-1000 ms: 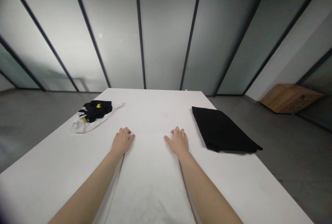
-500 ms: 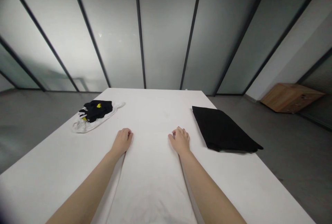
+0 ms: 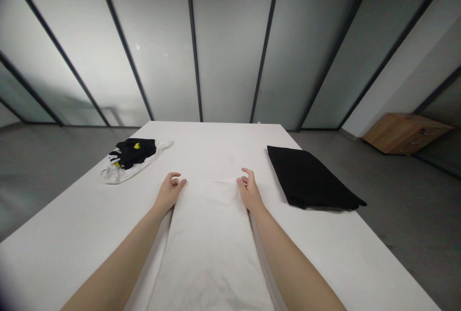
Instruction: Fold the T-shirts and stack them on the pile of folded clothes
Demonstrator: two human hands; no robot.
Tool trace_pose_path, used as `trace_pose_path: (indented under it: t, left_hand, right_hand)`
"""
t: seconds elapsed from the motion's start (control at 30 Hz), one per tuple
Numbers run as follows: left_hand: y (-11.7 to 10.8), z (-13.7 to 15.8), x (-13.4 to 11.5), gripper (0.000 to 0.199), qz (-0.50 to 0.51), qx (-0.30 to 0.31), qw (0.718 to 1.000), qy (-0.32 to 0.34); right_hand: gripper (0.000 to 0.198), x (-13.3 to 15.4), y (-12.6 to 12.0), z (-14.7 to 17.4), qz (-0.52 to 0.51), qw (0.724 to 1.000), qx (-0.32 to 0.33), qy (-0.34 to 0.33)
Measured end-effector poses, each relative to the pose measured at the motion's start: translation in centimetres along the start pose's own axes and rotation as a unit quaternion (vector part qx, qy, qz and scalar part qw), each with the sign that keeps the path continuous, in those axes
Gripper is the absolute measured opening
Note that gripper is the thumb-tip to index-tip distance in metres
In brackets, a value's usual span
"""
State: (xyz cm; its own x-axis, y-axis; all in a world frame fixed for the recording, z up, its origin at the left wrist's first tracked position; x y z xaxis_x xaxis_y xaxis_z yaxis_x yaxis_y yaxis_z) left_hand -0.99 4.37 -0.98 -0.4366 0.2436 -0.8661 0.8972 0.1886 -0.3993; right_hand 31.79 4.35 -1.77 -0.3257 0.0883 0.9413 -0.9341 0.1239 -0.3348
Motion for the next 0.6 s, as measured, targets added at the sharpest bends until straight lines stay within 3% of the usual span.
trace_pose_path:
  t: [0.13, 0.23, 0.33, 0.4, 0.5, 0.6]
  left_hand:
    - [0.3, 0.8, 0.2, 0.063, 0.035, 0.029, 0.995, -0.090]
    - [0.0, 1.0, -0.3, 0.068, -0.019, 0.082, 0.995, -0.062]
    - [-0.3, 1.0, -0.9, 0.059, -0.050, 0.092, 0.994, -0.010]
    - [-0.3, 0.8, -1.1, 0.053, -0.048, 0.090, 0.995, 0.001]
    - [-0.1, 0.6, -1.1, 0.056, -0.032, 0.065, 0.997, -0.006]
    - [-0.3, 0.6, -1.4, 0.064, -0.021, 0.042, 0.999, -0.009]
  right_hand:
    - [0.075, 0.5, -0.3, 0.0, 0.008, 0.996, 0.077, 0.045]
    - [0.072, 0.8, -0.8, 0.0, 0.044, 0.985, 0.156, 0.053]
    - [0.057, 0.6, -1.5, 0.1, 0.057, 0.970, 0.232, 0.049]
    - [0.048, 0.2, -1.7, 0.0, 0.044, 0.960, 0.265, 0.083]
    - [0.047, -0.5, -1.6, -0.4, -0.020, 0.960, 0.242, 0.136]
    - [0.049, -0.4, -1.4, -0.6, -0.075, 0.970, 0.181, 0.141]
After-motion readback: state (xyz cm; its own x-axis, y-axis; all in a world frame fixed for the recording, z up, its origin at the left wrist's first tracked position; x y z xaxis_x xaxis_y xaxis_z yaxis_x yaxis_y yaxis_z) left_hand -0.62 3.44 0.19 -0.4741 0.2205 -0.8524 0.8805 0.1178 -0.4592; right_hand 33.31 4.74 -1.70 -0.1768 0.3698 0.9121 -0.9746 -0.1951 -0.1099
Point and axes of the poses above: each hand's wrist, its own z-axis away from the middle knuckle, its own y-axis out of the palm, x = y × z, the point moved 3 cm from there along -z, towards the middle knuckle, and after that the axes turned 13 degrees about y, right-handed, at the moved point
